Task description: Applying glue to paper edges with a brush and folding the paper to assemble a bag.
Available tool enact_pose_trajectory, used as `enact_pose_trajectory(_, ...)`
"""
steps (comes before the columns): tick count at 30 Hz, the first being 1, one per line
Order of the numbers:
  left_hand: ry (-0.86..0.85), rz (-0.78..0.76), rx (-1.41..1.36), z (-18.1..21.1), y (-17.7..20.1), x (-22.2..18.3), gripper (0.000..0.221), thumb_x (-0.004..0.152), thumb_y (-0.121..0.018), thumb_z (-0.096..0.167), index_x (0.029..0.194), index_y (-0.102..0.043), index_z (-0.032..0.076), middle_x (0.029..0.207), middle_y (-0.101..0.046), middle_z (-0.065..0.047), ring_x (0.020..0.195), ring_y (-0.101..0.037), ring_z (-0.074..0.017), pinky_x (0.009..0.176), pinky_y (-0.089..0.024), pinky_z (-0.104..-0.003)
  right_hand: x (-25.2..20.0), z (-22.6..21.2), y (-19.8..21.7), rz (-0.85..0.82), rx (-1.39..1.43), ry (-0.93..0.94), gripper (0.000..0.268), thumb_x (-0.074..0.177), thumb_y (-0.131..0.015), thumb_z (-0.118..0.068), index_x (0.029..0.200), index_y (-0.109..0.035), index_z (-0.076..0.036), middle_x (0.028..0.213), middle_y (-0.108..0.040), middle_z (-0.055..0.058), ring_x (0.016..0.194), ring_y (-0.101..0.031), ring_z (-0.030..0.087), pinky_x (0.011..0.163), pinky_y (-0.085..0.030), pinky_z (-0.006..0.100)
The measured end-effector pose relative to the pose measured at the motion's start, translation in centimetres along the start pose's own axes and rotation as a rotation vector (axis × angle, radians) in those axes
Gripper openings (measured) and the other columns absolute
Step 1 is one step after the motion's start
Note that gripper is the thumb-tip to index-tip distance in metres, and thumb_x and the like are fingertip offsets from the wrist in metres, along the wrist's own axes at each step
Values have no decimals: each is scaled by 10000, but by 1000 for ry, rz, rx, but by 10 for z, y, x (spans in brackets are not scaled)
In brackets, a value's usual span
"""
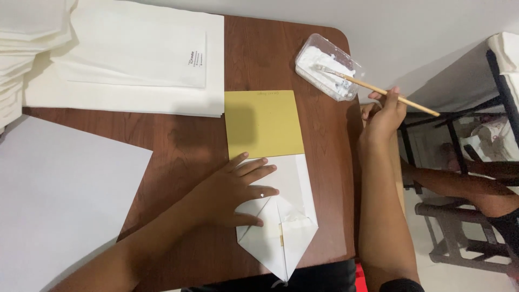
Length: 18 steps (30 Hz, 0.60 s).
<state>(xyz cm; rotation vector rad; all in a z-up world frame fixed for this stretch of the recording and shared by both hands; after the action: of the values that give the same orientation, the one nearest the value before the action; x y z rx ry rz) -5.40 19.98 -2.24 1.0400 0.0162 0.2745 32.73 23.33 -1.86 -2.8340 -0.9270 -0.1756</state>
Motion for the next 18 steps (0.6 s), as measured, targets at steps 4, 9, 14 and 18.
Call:
enact_pose_trajectory(4, -21, 4, -18, 0, 2, 1, 626, 886, -672, 631, 1388, -618, 260, 1585, -424, -177, 1511, -325, -380, 1229, -110, -632, 11, 13, 9, 21, 56, -82, 231, 1087, -469, -357, 1000, -461, -144, 875, -661, 86, 444, -496, 135, 449, -405, 256)
enact_pose_trajectory(9, -28, 38, 31, -2, -3, -2, 654, 906, -612, 677, 1407, -584, 257, 1595, -408, -166, 1517, -308, -366, 1236, -100, -615, 6, -1, 6, 12, -118, 184, 229, 1135, -437, -358, 1011, -437, -167, 811, -628, 95, 418, -515, 143, 416, -406, 230)
enact_pose_trajectory(14, -43, 57, 42, -5, -9, -2, 645, 893, -635, 676, 1395, -594, 274, 1597, -408, -148, 1522, -305, -351, 1237, -99, -610, -19, -23, -18, -30, -181, 228, 202, 1145, -433, -313, 1016, -418, -158, 800, -673, 129, 397, -548, 164, 386, -417, 222)
enact_pose_trajectory(18, -37, 74, 34, -3, -6, -3, 637, 909, -614, 675, 1407, -575, 280, 1592, -412, -149, 1518, -309, -352, 1239, -97, -603, -3, 4, -10, -31, -33, 60, 189, 1109, -458, -316, 1001, -427, -164, 875, -740, 150, 419, -596, 177, 397, -439, 238)
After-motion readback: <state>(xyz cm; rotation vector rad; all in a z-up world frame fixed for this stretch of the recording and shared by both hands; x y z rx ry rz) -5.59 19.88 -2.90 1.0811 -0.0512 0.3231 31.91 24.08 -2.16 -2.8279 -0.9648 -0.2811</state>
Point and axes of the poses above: each hand's wrist, its own x-axis towards the middle knuckle, its own y-axis out of the back of the hand, z = x × y, the point moved 2 cm from there along x, towards the middle knuckle
